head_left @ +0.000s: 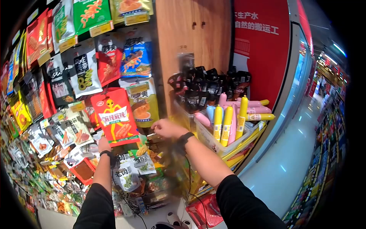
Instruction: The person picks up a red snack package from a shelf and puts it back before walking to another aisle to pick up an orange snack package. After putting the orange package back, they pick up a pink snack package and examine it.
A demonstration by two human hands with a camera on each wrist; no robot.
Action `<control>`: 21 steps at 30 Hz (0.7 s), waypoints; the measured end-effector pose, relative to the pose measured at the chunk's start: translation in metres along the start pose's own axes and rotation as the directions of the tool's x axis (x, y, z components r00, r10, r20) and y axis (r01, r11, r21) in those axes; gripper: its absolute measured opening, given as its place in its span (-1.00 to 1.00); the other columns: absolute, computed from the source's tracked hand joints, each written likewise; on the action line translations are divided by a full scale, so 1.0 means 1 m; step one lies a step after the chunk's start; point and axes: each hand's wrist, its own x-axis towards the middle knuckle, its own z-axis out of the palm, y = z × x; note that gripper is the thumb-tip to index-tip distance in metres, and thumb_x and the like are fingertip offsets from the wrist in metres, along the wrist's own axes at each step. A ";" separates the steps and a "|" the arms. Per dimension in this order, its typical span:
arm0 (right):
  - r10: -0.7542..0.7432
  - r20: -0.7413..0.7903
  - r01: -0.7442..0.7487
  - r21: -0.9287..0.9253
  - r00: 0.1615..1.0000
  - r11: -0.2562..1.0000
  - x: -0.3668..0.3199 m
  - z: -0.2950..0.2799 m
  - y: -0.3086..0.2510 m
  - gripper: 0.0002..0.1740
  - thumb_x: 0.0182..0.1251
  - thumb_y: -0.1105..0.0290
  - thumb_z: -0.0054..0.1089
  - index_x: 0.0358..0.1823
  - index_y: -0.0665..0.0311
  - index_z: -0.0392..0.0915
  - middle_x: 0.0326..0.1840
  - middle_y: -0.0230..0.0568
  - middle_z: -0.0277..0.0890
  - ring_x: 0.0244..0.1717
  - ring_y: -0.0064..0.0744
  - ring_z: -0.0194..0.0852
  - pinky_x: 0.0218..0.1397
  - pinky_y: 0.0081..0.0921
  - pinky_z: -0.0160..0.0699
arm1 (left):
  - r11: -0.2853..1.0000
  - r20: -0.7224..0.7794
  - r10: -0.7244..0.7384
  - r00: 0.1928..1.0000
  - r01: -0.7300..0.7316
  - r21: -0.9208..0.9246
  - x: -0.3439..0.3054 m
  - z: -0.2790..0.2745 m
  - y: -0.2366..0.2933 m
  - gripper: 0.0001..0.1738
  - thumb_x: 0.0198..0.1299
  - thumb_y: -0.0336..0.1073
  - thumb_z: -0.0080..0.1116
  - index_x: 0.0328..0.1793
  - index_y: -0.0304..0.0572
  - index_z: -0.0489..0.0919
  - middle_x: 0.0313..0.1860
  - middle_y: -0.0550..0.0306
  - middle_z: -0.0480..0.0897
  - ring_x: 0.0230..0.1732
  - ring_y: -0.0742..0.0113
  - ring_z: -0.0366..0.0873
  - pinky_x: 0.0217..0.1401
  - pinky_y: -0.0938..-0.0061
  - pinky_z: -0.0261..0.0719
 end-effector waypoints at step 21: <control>-0.196 -0.507 0.196 -0.054 0.839 0.979 -0.008 -0.001 -0.038 -0.35 0.41 0.46 0.15 0.55 0.24 0.31 -0.36 -0.22 0.56 -0.42 -0.35 0.56 -0.26 -0.31 0.56 | 0.995 0.046 -0.060 0.997 0.057 0.078 -0.009 -0.012 0.013 -0.51 0.22 -0.02 0.35 -0.01 -0.36 0.59 -0.06 -0.37 0.75 0.07 -0.29 0.73 0.10 -0.01 0.72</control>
